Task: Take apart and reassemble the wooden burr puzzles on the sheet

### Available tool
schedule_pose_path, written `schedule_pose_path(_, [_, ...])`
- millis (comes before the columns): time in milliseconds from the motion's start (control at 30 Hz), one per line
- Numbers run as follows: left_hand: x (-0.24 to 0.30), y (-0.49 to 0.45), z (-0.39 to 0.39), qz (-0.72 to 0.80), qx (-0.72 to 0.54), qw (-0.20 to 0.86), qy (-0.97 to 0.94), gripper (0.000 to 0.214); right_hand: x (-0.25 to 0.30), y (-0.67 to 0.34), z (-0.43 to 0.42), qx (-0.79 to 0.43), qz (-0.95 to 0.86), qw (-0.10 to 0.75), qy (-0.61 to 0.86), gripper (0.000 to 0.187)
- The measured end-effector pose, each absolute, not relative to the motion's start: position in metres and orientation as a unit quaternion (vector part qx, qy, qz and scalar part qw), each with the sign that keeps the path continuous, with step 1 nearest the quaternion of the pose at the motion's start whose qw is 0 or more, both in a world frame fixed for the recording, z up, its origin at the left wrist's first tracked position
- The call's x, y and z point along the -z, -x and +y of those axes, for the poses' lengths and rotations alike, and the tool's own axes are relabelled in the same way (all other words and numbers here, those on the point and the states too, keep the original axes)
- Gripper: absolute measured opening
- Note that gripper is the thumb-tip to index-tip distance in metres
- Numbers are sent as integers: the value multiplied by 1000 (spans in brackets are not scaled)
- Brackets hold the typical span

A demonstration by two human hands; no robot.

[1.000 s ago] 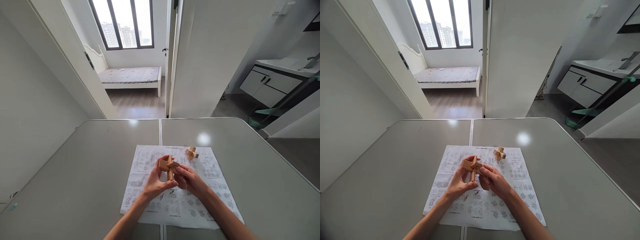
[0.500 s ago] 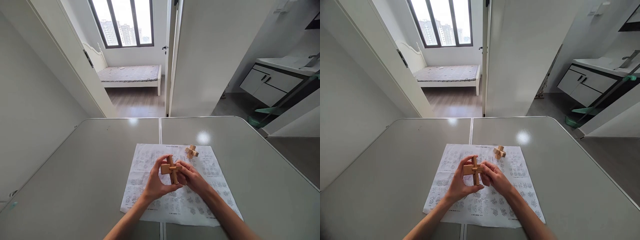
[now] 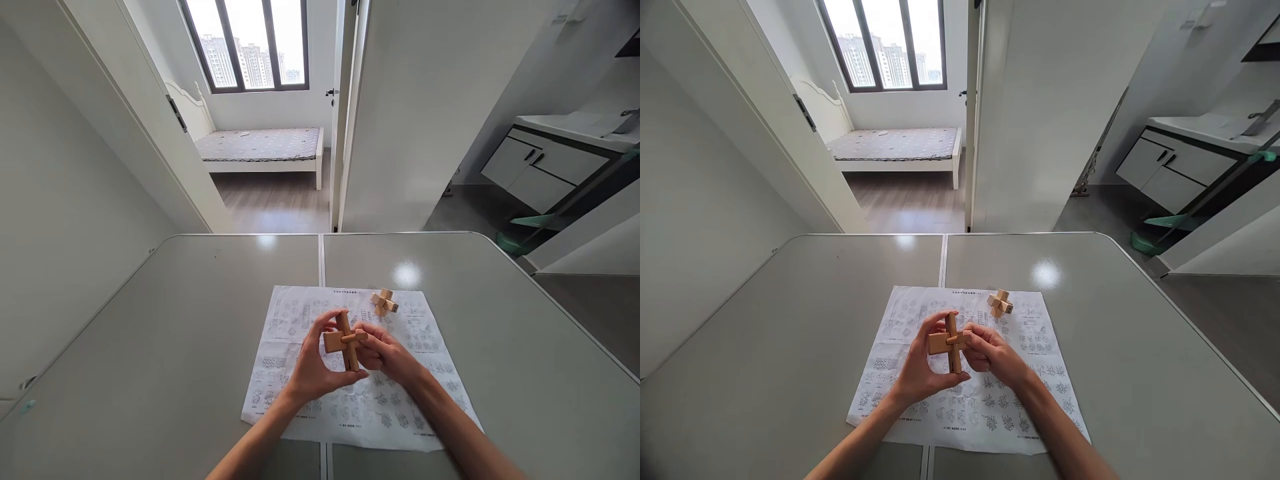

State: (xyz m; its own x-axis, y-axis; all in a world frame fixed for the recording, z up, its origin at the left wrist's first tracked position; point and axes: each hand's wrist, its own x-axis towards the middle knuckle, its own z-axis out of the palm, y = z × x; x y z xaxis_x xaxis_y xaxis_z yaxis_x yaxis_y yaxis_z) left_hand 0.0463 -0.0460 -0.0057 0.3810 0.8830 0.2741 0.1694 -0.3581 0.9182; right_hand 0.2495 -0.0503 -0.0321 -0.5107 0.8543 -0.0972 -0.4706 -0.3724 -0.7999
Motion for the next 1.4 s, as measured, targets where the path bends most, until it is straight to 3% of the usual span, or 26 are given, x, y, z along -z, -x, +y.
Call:
schedule_pose_path(733, [4, -50, -46, 365, -444, 358, -736, 96, 32, -242, -57, -765, -367, 464, 254, 35])
schedule_pose_path(900, [5, -48, -45, 393, -424, 414, -704, 92, 31, -243, -55, -758, -377, 463, 264, 35])
schedule_pose_path(1100, [10, -43, -37, 337, -414, 573, -622, 86, 31, -242, -55, -762, -420, 425, 249, 31])
schedule_pose_path(1400, [15, -43, -34, 295, -435, 635, -566, 102, 22, -237, -54, -767, -496, 360, 190, 34])
